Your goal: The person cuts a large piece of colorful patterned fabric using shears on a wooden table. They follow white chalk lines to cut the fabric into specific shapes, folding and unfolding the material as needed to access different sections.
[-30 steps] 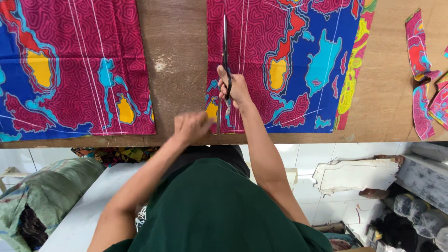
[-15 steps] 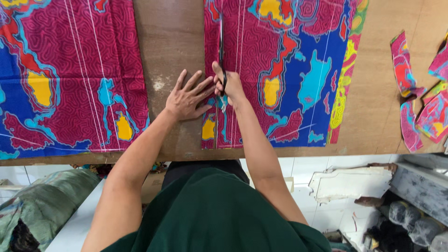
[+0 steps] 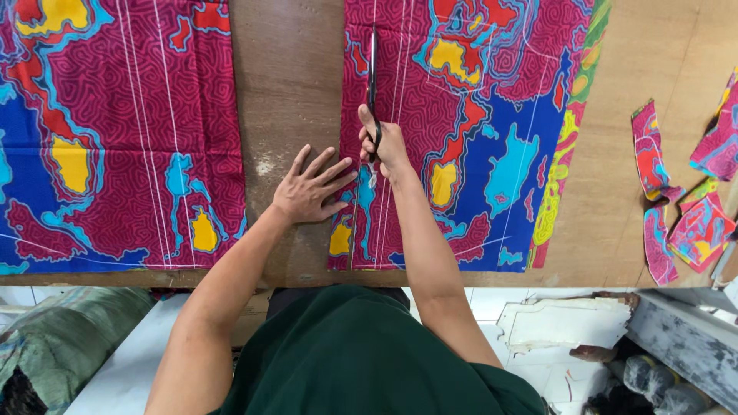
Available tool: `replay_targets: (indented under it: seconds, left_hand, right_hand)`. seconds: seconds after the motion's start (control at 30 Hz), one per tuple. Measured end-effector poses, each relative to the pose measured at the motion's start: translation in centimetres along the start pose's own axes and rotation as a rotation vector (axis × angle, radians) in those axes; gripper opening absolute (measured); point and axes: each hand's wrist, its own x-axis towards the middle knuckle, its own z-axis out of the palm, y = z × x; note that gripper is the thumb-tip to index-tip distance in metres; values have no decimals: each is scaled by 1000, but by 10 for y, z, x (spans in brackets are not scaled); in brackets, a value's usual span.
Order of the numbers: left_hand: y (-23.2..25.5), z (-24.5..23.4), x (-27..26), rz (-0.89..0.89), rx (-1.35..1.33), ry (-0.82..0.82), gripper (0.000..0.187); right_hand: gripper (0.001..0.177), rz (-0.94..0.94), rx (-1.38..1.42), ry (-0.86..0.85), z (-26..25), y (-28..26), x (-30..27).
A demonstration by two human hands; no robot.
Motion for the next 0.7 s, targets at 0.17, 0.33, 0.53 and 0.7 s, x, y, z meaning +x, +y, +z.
replay_targets:
  seconds: [0.17, 0.33, 0.53, 0.7]
  left_hand:
    - [4, 1, 1, 1, -12, 8, 71]
    - [1, 1, 0, 7, -3, 23, 71]
    - [0, 2, 3, 18, 0, 60, 70]
    - [-1, 1, 4, -10, -21, -19, 70]
  right_hand:
    - [66, 5, 13, -12, -4, -15, 22]
    - [68, -20, -17, -6, -2, -25, 34]
    - [68, 3, 29, -12, -5, -48, 64]
    - [71, -46, -10, -9, -2, -61, 75]
